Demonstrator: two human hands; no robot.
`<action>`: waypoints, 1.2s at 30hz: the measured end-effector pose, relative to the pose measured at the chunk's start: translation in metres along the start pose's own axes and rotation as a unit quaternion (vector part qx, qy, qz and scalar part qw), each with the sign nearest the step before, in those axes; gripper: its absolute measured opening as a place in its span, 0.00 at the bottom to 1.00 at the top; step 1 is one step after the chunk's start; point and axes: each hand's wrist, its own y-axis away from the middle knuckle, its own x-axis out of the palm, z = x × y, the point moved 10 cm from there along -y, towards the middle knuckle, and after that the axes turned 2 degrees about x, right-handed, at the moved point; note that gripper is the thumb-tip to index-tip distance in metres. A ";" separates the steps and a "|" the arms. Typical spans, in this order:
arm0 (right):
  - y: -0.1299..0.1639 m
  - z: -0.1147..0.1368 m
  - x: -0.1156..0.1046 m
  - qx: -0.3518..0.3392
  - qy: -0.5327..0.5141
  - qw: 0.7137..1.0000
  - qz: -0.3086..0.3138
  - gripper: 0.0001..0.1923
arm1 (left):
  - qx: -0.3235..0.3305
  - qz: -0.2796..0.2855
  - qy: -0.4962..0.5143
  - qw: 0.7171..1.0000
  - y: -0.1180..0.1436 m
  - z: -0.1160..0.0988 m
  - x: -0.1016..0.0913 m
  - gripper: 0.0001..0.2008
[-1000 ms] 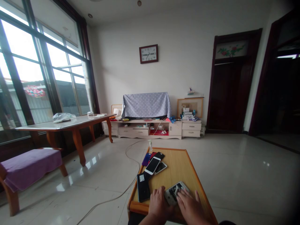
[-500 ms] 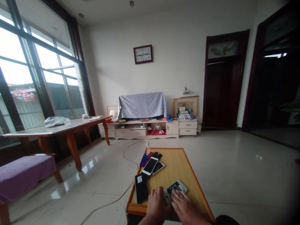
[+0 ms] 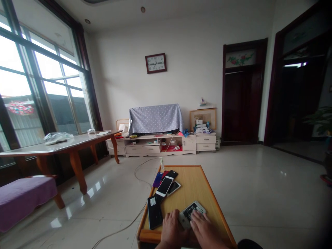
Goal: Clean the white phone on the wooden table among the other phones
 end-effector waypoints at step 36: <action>-0.038 0.021 -0.005 0.044 -0.014 0.999 0.021 0.27 | -0.050 0.042 -0.006 0.998 -0.001 0.000 0.001 0.51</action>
